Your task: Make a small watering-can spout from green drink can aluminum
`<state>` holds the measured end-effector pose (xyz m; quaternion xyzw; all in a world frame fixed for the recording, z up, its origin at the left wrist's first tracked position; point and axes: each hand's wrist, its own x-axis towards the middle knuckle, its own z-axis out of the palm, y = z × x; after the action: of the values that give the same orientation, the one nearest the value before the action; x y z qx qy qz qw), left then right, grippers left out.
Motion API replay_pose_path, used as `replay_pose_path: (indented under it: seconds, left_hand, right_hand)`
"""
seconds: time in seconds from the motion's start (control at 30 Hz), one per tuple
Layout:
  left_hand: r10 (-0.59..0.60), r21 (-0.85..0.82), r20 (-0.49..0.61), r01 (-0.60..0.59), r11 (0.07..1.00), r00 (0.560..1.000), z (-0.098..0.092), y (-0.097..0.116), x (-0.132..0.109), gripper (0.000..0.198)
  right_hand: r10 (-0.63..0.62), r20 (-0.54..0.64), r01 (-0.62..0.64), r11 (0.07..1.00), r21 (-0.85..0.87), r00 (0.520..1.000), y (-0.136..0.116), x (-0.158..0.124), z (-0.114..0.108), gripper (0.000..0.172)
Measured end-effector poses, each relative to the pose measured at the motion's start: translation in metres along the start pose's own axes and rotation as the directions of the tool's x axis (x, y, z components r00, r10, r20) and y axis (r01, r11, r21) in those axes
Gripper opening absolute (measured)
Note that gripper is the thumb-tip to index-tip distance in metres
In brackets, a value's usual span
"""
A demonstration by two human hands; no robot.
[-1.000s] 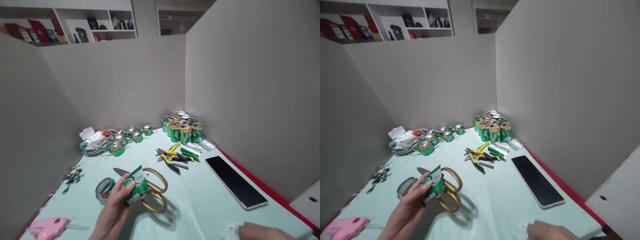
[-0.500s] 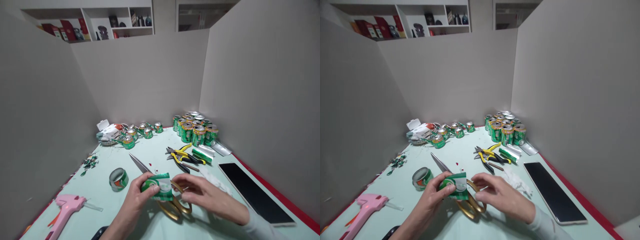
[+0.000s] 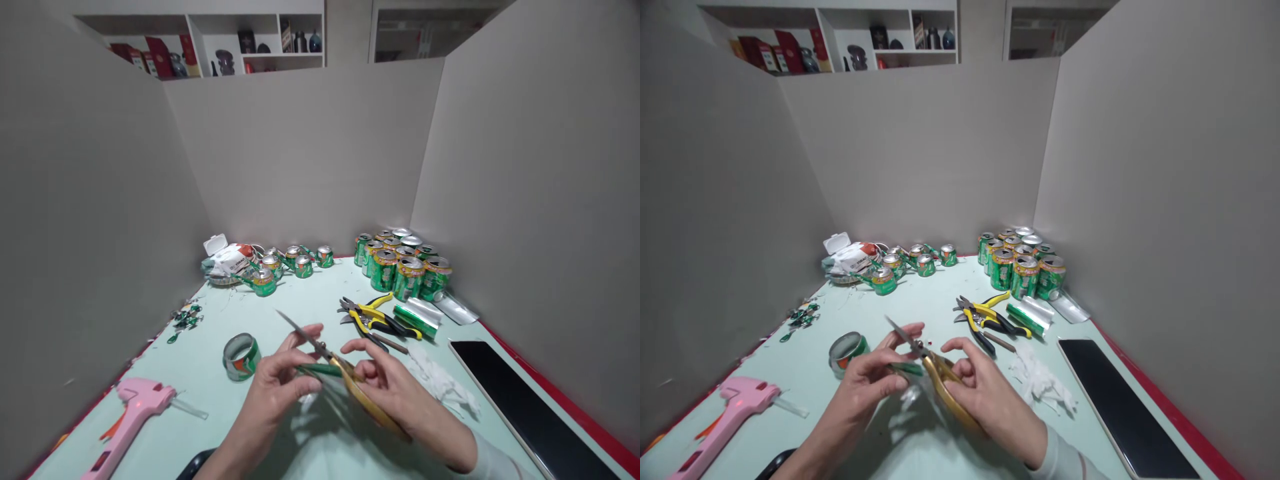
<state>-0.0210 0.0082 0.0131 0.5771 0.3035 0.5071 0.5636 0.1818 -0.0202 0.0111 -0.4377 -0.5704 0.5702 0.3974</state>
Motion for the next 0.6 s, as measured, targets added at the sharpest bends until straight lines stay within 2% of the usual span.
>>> replay_pose_path:
  seconds: [0.07, 0.17, 0.3, 0.4, 0.5, 0.6]
  left_hand:
    - [0.018, 0.035, -0.07, -0.016, 0.999, 0.997, -0.004, 0.0, 0.004, 0.005]
    - [0.041, 0.099, -0.127, -0.028, 0.995, 0.991, -0.006, 0.002, 0.006, 0.008]
    - [0.128, 0.188, -0.167, -0.096, 0.978, 0.978, -0.006, 0.008, 0.004, 0.011]
    - [0.223, 0.306, -0.15, -0.169, 0.937, 0.963, -0.006, 0.012, 0.002, 0.016]
    - [0.256, 0.364, -0.142, -0.19, 0.912, 0.956, -0.002, 0.012, -0.001, 0.015]
    - [0.271, 0.332, -0.197, -0.196, 0.923, 0.942, 0.005, 0.008, -0.004, 0.015]
  right_hand:
    - [-0.071, -0.097, 0.045, 0.969, -0.243, 0.993, -0.005, 0.001, -0.005, 0.036]
    - [-0.15, -0.179, 0.031, 0.841, -0.54, 0.972, -0.009, 0.0, -0.009, 0.037]
    - [-0.226, -0.216, -0.009, 0.672, -0.741, 0.95, 0.0, 0.002, -0.013, 0.043]
    - [-0.27, -0.187, -0.021, 0.517, -0.856, 0.945, 0.013, 0.01, -0.022, 0.043]
    - [-0.288, -0.169, -0.024, 0.448, -0.894, 0.943, 0.025, 0.018, -0.029, 0.041]
    - [-0.309, -0.17, -0.045, 0.375, -0.926, 0.936, 0.034, 0.022, -0.028, 0.042]
